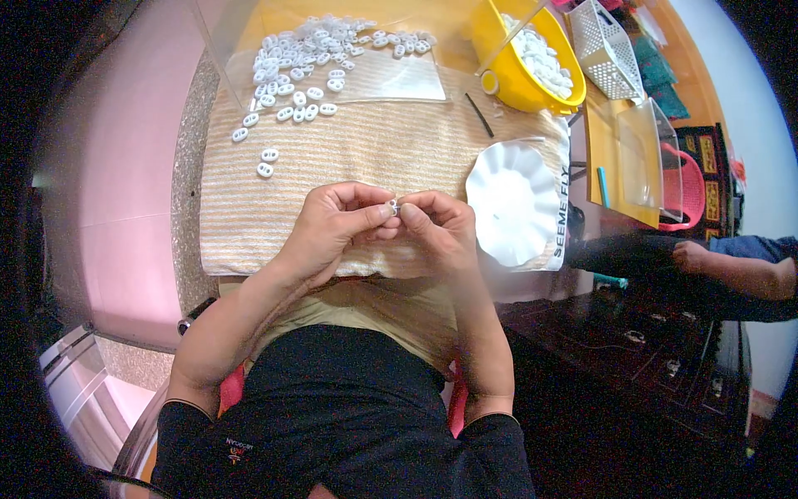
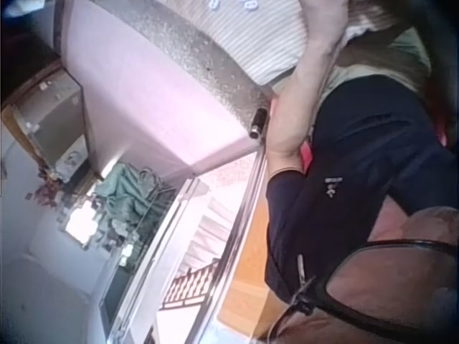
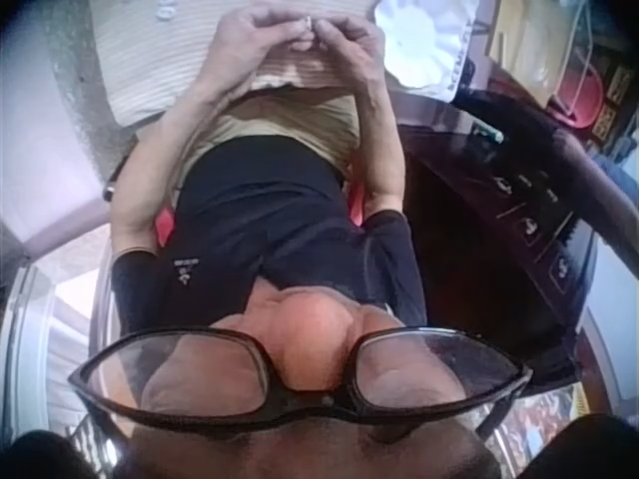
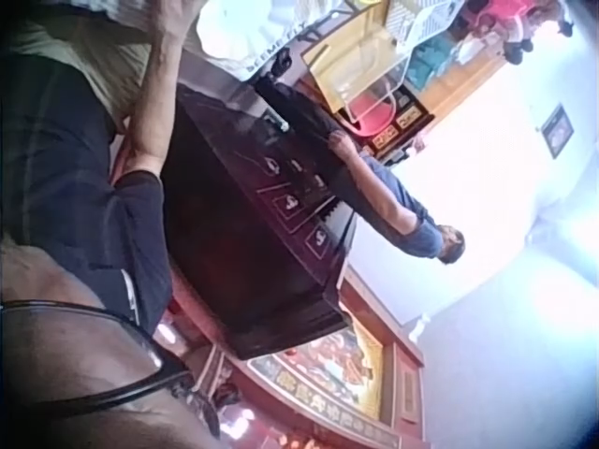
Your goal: The recorder is picking up, inspecting, and sorting small white plastic components at a workbench.
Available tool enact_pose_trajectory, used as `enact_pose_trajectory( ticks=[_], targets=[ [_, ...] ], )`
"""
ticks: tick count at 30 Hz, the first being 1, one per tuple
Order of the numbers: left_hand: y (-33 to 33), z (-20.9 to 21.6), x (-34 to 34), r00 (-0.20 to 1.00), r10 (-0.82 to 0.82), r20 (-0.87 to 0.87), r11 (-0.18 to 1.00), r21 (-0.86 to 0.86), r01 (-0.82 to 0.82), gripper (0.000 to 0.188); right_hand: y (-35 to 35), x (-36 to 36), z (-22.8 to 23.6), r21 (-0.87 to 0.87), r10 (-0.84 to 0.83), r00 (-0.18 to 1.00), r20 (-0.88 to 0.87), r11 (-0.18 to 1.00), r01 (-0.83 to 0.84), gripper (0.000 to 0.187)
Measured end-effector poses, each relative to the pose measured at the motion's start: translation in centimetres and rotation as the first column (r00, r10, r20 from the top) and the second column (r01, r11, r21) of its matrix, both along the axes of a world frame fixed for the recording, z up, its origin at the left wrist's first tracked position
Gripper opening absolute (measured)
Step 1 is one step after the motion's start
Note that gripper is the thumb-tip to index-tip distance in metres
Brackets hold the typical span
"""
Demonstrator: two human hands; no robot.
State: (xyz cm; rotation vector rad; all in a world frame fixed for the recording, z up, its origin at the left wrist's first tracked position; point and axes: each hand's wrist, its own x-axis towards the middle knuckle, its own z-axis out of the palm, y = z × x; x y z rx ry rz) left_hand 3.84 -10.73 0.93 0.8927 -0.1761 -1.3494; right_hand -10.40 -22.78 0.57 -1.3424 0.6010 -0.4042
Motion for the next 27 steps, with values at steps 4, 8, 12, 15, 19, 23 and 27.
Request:
enact_pose_trajectory(
  ticks=[4,8,12,15,19,23,27],
  targets=[
    [0.00,0.02,0.01,1.000,-0.004,-0.010,1.000,0.013,0.004,0.018,0.07,0.00,0.00,0.053,-0.019,1.000,-0.008,0.998,0.020,0.013],
    [0.01,0.07,0.02,1.000,-0.006,-0.017,1.000,0.013,0.006,0.018,-0.07,-0.09,-0.10,0.030,-0.017,1.000,-0.009,0.999,0.017,0.013],
    [-0.01,0.17,0.08,1.000,-0.009,-0.028,1.000,0.019,0.010,0.018,-0.08,-0.10,-0.13,0.017,-0.016,1.000,-0.011,1.000,0.016,0.015],
    [0.04,0.14,0.13,0.999,-0.005,-0.040,1.000,0.020,0.006,0.017,-0.11,-0.06,-0.28,0.020,-0.021,1.000,-0.007,1.000,0.021,0.014],
    [-0.01,0.18,0.15,0.999,-0.007,-0.050,1.000,0.007,0.007,0.016,0.00,-0.03,-0.14,0.010,-0.029,1.000,-0.003,1.000,0.029,0.012],
    [-0.04,0.02,0.15,0.999,-0.006,-0.043,1.000,0.010,0.007,0.015,-0.05,-0.10,-0.17,0.002,-0.034,0.999,-0.017,0.999,0.034,0.010],
    [0.05,-0.04,0.20,0.998,-0.007,-0.067,1.000,0.016,0.008,0.016,0.08,0.07,0.23,0.004,-0.008,1.000,-0.015,1.000,0.008,0.012]
  ],
)
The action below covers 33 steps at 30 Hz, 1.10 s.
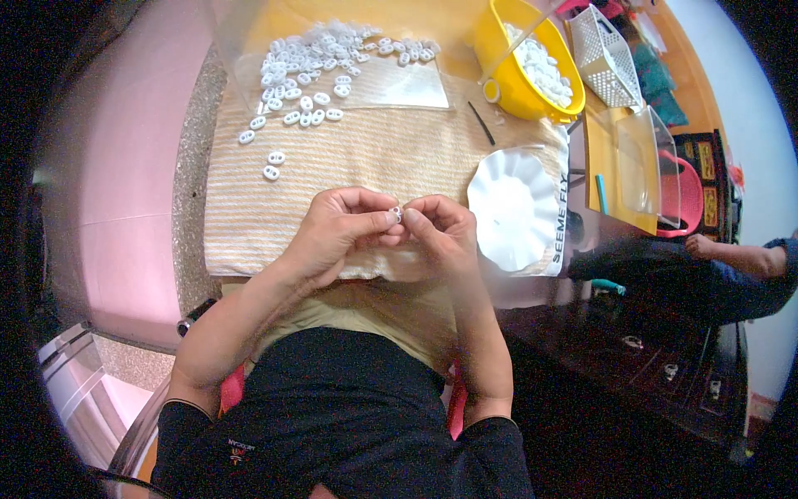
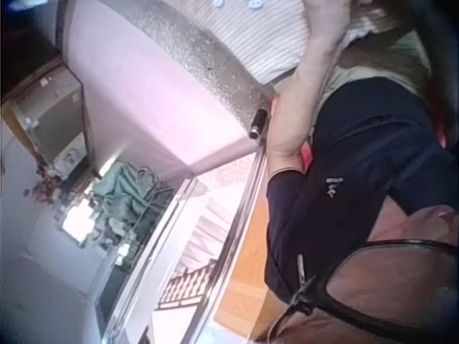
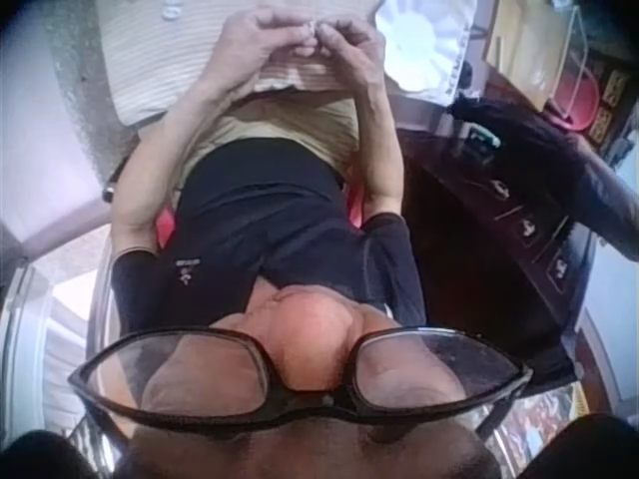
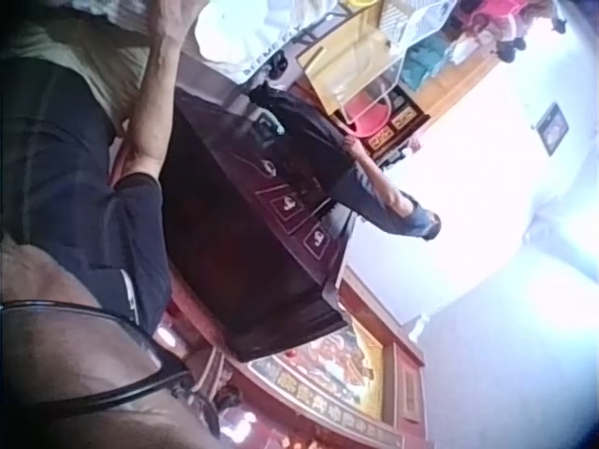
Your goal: The recorder is picking up, inspecting, and sorting small white plastic components at a workbench.
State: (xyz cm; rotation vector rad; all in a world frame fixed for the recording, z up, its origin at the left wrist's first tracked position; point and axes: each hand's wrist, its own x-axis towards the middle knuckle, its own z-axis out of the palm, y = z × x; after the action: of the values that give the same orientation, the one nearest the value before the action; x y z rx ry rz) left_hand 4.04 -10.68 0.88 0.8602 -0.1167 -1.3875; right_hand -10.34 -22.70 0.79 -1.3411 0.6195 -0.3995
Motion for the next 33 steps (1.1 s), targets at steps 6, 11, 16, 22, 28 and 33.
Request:
enact_pose_trajectory(
  ticks=[6,11,16,22,28,33],
  targets=[
    [0.0,0.4,0.0,1.000,0.018,-0.016,1.000,-0.018,-0.018,0.014,0.3,0.1,0.1,0.018,-0.029,1.000,-0.004,0.999,0.029,0.012],
    [0.0,0.5,0.1,0.998,0.030,-0.047,0.999,-0.017,-0.031,0.013,0.3,0.2,0.9,-0.032,-0.017,1.000,-0.011,0.999,0.016,0.012],
    [0.3,0.4,0.8,0.997,0.056,-0.060,0.998,-0.037,-0.059,0.014,0.3,0.8,2.5,-0.016,-0.059,0.998,-0.026,0.998,0.059,0.014],
    [0.3,0.7,1.8,0.982,0.159,-0.099,0.986,-0.036,-0.163,0.014,-2.0,3.3,5.0,-0.207,-0.030,0.996,-0.078,0.978,0.014,0.017],
    [0.4,0.9,2.7,0.967,0.222,-0.124,0.971,-0.062,-0.230,0.015,-5.6,9.4,4.8,-0.525,0.073,0.963,-0.259,0.826,-0.204,0.021],
    [0.4,1.3,3.3,0.949,0.283,-0.137,0.953,-0.066,-0.294,0.016,-6.4,14.1,3.0,-0.781,0.141,0.944,-0.297,0.533,-0.325,0.018]
  ],
)
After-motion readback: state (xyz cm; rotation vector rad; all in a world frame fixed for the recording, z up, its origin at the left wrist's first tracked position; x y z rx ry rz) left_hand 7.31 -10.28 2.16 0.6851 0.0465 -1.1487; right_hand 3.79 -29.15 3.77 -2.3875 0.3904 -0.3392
